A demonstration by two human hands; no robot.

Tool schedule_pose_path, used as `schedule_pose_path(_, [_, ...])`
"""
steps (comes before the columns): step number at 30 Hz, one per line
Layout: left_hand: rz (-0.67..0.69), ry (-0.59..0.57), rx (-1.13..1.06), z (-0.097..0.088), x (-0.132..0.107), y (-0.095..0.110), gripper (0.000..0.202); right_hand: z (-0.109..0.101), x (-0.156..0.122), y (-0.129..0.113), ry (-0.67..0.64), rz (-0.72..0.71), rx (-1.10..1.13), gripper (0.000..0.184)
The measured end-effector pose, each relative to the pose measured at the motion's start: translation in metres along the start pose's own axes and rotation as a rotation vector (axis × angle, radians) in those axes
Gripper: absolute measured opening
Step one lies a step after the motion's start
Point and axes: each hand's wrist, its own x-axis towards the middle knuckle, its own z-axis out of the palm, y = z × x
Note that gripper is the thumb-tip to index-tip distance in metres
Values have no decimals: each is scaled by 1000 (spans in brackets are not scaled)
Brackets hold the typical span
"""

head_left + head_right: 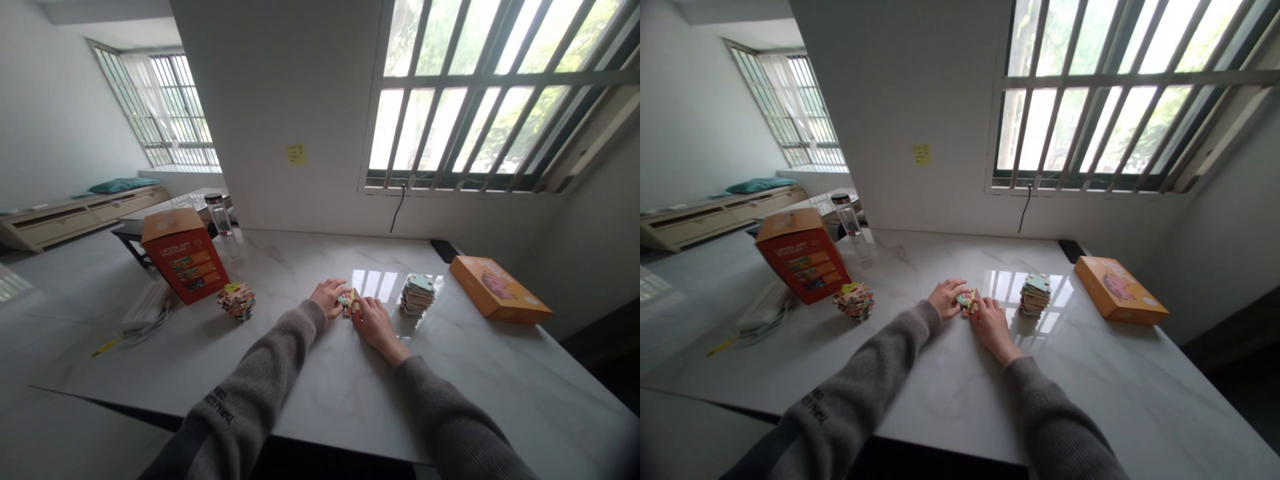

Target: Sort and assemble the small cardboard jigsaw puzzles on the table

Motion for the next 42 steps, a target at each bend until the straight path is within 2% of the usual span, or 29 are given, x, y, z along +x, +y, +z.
schedule_pose_path(4, [52,-119,-10,13,12,-3,47,-5,-3,2,10,13,104,52])
schedule_pose_path(6, [52,-120,-18,14,9,-2,41,-8,-5,3,-4,17,200,44])
schedule_pose_path(9, [58,-98,-31,10,-2,2,34,-17,-7,7,-16,65,332,14])
schedule_pose_path(10, [63,-94,-37,8,-7,3,34,-21,-7,7,-3,96,365,11])
schedule_pose_path(12, [72,-95,-50,4,-19,4,39,-27,-8,8,16,147,448,24])
schedule_pose_path(15, [65,-118,-67,-2,-37,5,40,-35,-8,6,0,217,716,25])
schedule_pose_path(19, [81,-144,-108,-11,-54,8,41,-38,-10,-2,-24,333,1053,52])
schedule_pose_path(21, [86,-86,-127,-16,-57,13,41,-37,-11,-6,-19,369,1106,49])
schedule_pose_path(25, [20,145,-153,-21,-51,32,38,-34,-14,-14,27,485,1140,42])
schedule_pose_path(27, [17,191,-138,-19,-48,42,48,-32,-15,-19,31,507,1142,44])
schedule_pose_path(29, [38,189,-117,-16,-45,48,54,-30,-17,-24,19,500,1143,45])
schedule_pose_path(32, [65,176,-118,-16,-46,49,41,-28,-18,-28,-13,453,1167,42])
schedule_pose_path(35, [48,172,-157,-30,-54,35,33,-31,-17,-27,-49,321,1082,34])
schedule_pose_path(39, [-45,152,-224,-61,-79,3,27,-35,-16,-19,-38,-42,641,17])
schedule_pose_path(42, [-72,103,-269,-71,-101,-10,25,-33,-16,-16,-139,-266,437,26])
